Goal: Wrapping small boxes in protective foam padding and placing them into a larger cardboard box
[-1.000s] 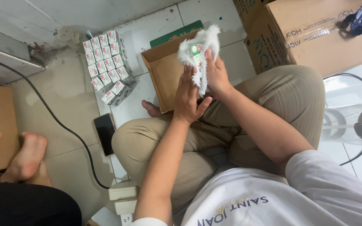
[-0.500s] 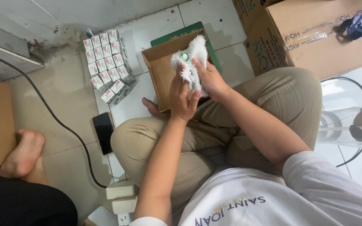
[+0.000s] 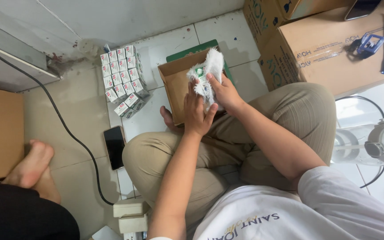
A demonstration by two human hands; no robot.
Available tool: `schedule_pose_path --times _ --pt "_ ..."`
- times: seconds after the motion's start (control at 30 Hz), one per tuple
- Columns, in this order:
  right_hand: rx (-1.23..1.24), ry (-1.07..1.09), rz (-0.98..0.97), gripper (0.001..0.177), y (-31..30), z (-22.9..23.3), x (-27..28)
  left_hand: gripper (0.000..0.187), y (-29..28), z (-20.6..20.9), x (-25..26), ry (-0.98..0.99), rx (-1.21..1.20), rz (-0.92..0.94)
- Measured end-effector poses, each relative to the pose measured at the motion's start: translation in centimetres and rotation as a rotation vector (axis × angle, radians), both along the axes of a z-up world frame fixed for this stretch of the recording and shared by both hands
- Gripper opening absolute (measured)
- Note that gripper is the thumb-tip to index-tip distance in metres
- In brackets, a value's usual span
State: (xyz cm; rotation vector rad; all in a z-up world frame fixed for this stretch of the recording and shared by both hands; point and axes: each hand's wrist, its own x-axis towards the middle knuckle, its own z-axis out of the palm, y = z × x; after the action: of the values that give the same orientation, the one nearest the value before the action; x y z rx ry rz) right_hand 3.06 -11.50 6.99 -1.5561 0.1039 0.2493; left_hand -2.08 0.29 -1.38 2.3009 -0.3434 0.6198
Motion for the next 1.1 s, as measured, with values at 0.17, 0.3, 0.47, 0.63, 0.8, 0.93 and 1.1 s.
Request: schedule_pose_path --times 0.17,0.3,0.47,0.63,0.8,0.93,1.1 --pt "0.006 0.039 -0.011 0.038 0.1 0.0 -0.4 0.088 -0.5 0.8 -0.9 0.010 0.010 0.029" --pt "-0.053 0.057 -0.005 0.039 0.1 0.4 -0.9 0.099 -1.3 -0.4 -1.6 0.027 0.090 0.081" --pt "-0.085 0.062 0.011 0.044 0.0 0.4 -1.0 0.103 -1.4 -0.6 -1.7 0.212 0.217 0.105" --pt "-0.073 0.073 -0.052 0.042 0.8 1.4 -0.8 0.106 -0.8 0.2 -0.7 0.251 0.263 0.121" --pt "-0.048 0.211 0.026 0.056 1.7 0.7 1.5 0.107 0.1 2.8 0.0 0.468 0.307 0.170" --pt "-0.070 0.221 0.057 0.055 2.6 2.0 3.6 0.106 -0.8 3.5 1.6 0.384 0.149 0.277" --pt "-0.089 0.272 0.072 0.055 2.5 0.7 5.9 0.107 -0.2 2.2 1.9 0.328 0.183 0.208"
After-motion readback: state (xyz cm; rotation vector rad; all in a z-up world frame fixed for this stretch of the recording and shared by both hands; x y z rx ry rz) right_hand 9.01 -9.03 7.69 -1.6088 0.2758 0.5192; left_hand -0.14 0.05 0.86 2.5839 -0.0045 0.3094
